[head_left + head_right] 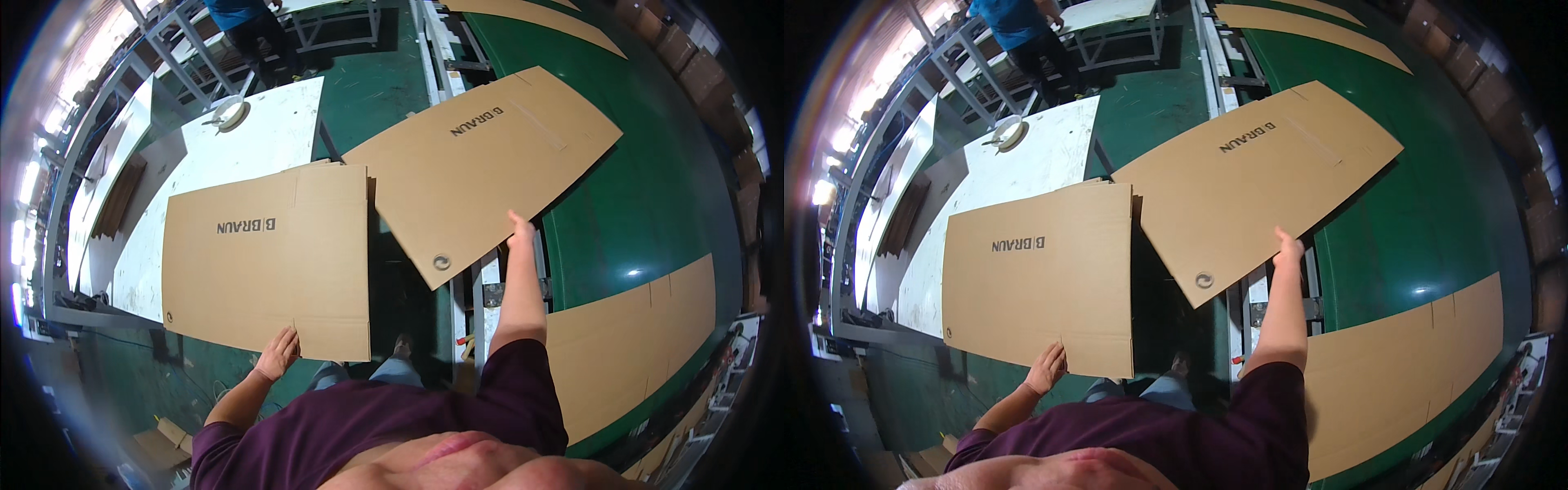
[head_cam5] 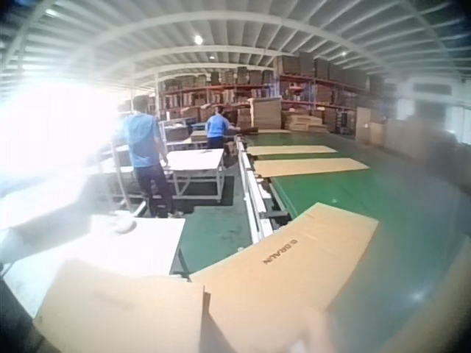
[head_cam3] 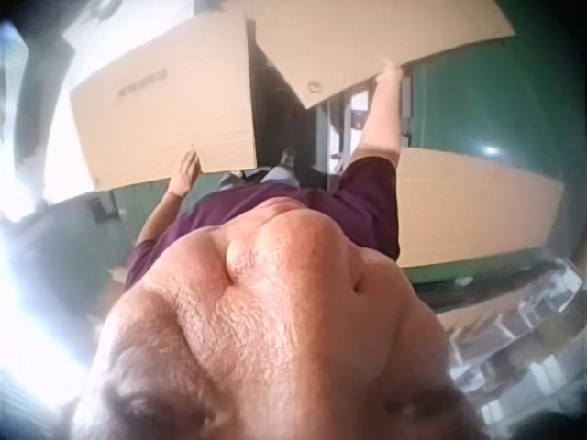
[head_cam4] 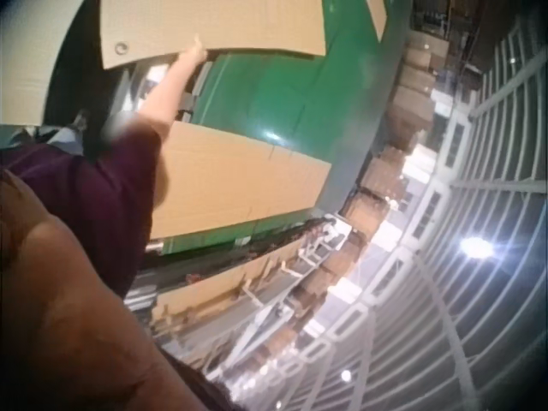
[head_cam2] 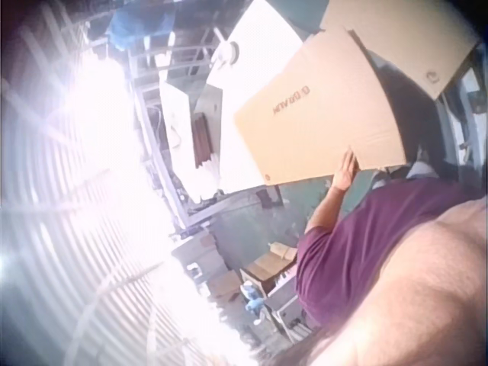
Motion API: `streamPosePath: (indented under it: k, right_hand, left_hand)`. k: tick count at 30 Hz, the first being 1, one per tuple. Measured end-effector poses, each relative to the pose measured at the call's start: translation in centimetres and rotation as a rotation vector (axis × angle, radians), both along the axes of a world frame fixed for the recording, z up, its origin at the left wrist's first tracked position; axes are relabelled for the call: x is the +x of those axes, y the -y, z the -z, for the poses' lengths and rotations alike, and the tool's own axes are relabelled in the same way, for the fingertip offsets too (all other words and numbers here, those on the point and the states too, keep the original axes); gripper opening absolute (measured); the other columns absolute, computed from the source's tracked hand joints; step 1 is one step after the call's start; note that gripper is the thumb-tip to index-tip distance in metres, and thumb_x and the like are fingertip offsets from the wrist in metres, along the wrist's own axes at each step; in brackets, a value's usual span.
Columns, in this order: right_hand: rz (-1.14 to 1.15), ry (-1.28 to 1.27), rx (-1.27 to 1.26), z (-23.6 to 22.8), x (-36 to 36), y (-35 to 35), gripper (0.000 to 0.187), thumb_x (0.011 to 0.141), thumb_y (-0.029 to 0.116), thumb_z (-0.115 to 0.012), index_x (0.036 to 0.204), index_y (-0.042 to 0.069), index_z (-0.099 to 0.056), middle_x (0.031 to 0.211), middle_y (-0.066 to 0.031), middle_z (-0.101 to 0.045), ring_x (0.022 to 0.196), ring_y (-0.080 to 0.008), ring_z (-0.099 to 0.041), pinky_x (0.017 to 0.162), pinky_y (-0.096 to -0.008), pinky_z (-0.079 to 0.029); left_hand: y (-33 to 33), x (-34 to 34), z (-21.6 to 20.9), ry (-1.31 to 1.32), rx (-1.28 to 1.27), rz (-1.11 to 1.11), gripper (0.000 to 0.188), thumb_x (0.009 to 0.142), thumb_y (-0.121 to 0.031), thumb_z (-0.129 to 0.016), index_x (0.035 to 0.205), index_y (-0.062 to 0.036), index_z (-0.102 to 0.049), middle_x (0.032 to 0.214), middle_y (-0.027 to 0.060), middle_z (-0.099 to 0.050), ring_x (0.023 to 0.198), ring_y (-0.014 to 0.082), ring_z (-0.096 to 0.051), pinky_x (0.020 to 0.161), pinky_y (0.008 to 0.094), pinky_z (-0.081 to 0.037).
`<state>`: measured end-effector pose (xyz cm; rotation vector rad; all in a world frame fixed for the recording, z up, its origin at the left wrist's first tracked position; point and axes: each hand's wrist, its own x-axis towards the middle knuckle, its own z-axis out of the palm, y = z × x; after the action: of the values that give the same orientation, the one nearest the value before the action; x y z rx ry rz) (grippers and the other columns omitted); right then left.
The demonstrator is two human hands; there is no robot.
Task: The person folds flat cardboard sheets into box shapes on a conveyor belt. They repeatedly pick up a sheet, fold the side flaps inward, and then fold the top and bottom flaps to form a closed box before placing it on the moving belt.
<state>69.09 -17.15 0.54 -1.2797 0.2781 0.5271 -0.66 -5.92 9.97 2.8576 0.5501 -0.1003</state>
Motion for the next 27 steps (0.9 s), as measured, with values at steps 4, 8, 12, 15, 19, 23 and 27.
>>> streamPosePath:
  k: [4,8,12,15,19,23,27]
  right_hand:
    - [0.048,0.202,0.049,-8.5,5.3,-0.6,0.03,0.077,-0.002,-0.067,0.106,-0.008,-0.059,0.106,-0.0158,-0.063,0.091,-0.03,-0.064,0.076,-0.044,-0.056]
    - [0.172,0.302,-0.117,-18.3,9.3,2.7,0.027,0.074,0.0,-0.072,0.096,-0.011,-0.061,0.1,-0.0168,-0.064,0.082,-0.0277,-0.065,0.072,-0.0399,-0.056]
    - [0.197,0.305,0.102,-28.6,2.4,5.7,0.026,0.078,0.0,-0.067,0.101,-0.008,-0.059,0.102,-0.0176,-0.064,0.085,-0.0307,-0.066,0.07,-0.0417,-0.057]
    - [0.075,0.342,0.239,-31.9,-7.7,3.7,0.026,0.077,0.0,-0.068,0.103,-0.001,-0.061,0.099,-0.0107,-0.064,0.089,-0.024,-0.063,0.071,-0.0343,-0.055]
    - [-0.201,0.286,0.258,-29.9,-22.8,-0.1,0.026,0.077,0.0,-0.069,0.101,0.009,-0.062,0.094,-0.0034,-0.064,0.084,-0.0184,-0.062,0.065,-0.0272,-0.051]
    - [-0.2,0.278,0.274,-25.5,-41.4,-5.5,0.031,0.078,0.001,-0.071,0.105,0.01,-0.061,0.094,-0.0039,-0.063,0.082,-0.0172,-0.062,0.063,-0.0292,-0.053]
    - [-0.431,0.536,0.078,-18.8,-56.5,-7.8,0.034,0.082,0.009,-0.069,0.112,0.002,-0.056,0.1,-0.008,-0.06,0.081,-0.0187,-0.061,0.069,-0.0336,-0.055]
  left_hand:
    - [0.0,-0.5,0.5,0.045,0.055,0.032,0.053,0.08,-0.02,-0.065,0.126,0.0025,-0.05,0.136,0.0173,-0.045,0.127,0.0344,-0.042,0.105,0.0421,-0.038]
    - [-0.9,0.1,0.6,0.107,0.049,0.079,0.053,0.082,-0.022,-0.064,0.127,0.0006,-0.05,0.135,0.0161,-0.046,0.126,0.0333,-0.044,0.103,0.0417,-0.04]
    - [-1.6,0.3,1.3,0.169,0.056,0.117,0.052,0.084,-0.025,-0.063,0.127,-0.0008,-0.049,0.134,0.0153,-0.047,0.125,0.0322,-0.044,0.099,0.0411,-0.041]
    - [-1.7,-0.6,1.9,0.229,0.051,0.125,0.051,0.085,-0.028,-0.062,0.126,-0.0007,-0.049,0.133,0.0155,-0.048,0.125,0.0316,-0.044,0.099,0.041,-0.041]
    - [-2.1,-1.1,3.6,0.288,0.016,0.143,0.054,0.086,-0.032,-0.06,0.127,0.0005,-0.048,0.134,0.0163,-0.046,0.127,0.033,-0.041,0.102,0.0421,-0.038]
    - [-2.4,-0.7,3.2,0.326,-0.013,0.174,0.054,0.085,-0.031,-0.06,0.126,0.002,-0.048,0.134,0.0175,-0.045,0.126,0.0329,-0.041,0.103,0.0419,-0.037]
    - [-2.1,-0.8,3.0,0.342,0.056,0.147,0.05,0.085,-0.033,-0.06,0.124,-0.002,-0.05,0.132,0.016,-0.048,0.126,0.032,-0.041,0.103,0.0419,-0.036]
